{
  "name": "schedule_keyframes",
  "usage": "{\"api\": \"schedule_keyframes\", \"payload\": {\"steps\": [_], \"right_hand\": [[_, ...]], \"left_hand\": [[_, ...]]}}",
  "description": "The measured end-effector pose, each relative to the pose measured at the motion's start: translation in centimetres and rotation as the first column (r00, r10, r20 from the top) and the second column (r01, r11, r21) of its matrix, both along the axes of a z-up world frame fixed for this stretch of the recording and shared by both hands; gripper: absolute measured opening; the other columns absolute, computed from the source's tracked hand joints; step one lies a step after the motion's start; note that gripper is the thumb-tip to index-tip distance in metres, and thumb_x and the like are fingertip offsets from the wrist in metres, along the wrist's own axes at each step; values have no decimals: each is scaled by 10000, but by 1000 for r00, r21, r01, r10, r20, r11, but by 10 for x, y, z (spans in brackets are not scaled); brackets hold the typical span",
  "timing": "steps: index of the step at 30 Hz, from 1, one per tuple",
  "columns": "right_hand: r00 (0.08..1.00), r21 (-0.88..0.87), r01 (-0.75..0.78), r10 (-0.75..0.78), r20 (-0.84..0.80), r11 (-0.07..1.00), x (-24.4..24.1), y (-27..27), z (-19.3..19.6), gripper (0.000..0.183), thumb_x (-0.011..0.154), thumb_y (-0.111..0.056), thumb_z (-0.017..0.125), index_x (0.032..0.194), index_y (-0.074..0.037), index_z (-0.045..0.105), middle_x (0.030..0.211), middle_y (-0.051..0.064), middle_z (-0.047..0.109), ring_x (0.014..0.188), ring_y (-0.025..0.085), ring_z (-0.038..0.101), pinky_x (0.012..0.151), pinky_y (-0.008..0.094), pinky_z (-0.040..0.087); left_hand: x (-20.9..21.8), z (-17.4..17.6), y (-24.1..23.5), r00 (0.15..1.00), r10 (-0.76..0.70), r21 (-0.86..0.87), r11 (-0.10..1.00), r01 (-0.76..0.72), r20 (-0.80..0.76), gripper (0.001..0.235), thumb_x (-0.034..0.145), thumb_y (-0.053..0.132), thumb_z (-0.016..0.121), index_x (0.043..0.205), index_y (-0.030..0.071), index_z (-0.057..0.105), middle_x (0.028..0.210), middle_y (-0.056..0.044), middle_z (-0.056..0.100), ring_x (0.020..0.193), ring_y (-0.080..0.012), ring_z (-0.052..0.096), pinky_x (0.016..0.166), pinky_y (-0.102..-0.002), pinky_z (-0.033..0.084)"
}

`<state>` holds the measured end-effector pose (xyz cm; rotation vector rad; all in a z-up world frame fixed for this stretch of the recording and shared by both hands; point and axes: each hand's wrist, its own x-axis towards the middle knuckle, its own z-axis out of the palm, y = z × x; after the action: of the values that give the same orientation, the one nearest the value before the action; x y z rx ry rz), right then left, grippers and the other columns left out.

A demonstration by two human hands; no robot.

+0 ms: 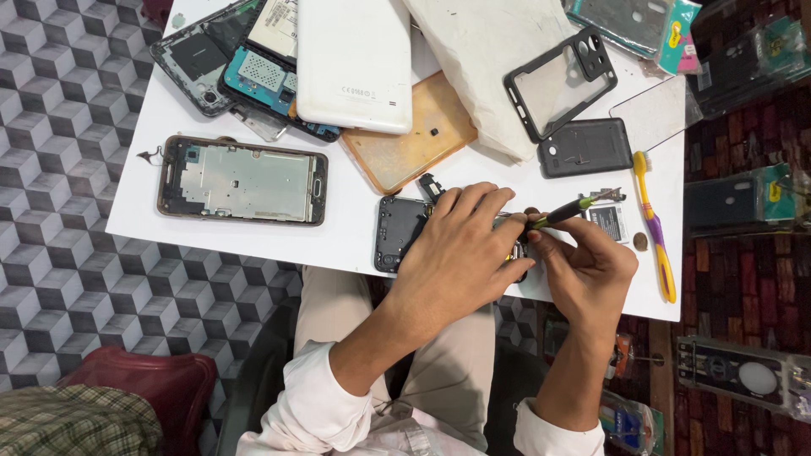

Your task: The person uses a screwdriver to remove screws from the back of a disassembled smartphone. They then use a prying tool to lift and separate the battery from the phone chassis.

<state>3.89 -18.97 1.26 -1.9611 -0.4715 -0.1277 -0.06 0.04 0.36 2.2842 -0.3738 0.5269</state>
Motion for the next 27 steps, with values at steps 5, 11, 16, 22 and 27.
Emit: {"api": "schedule_keyframes", "payload": {"steps": [5,11,16,22,27], "right_hand": [[1000,-88,5,-4,17,996,0,-1,2,206,938,120,710,1143,127,692,1045,154,740,956,153,729,837,257,621],[1000,39,-4,3,25,999,4,-4,-1,219,946,132,702,1157,119,646,1102,160,728,1071,196,739,933,286,623],[1000,23,19,-20,15,1000,4,-8,-6,224,942,128,713,1158,122,652,1108,165,719,1035,194,724,920,295,624],[1000,-16,18,-18,13,1000,3,-5,-4,226,941,119,712,1162,122,666,1109,167,726,1004,173,721,880,274,619],[999,-43,37,-37,4,998,1,-2,-1,215,951,105,712,1163,114,676,1067,149,733,957,148,722,839,256,624]], "left_hand": [[0,0,0,1000,2,4,1000,-2,-11,495,857,395,751,1172,14,716,1283,-157,623,1276,-297,521,1074,-438,397],[0,2,0,1000,5,16,1000,-5,1,482,861,388,749,1174,23,714,1285,-155,623,1273,-296,522,1068,-442,398],[1,1,0,1000,-3,16,1000,3,-15,473,859,383,752,1170,28,715,1284,-153,624,1267,-294,524,1054,-445,400],[0,3,1,1000,-1,4,1000,1,-8,474,848,381,763,1163,30,718,1286,-152,626,1271,-292,524,1063,-439,401],[0,1,0,1000,5,0,1000,-5,-4,471,841,384,769,1149,30,723,1289,-161,636,1272,-292,527,1061,-439,401]]}}
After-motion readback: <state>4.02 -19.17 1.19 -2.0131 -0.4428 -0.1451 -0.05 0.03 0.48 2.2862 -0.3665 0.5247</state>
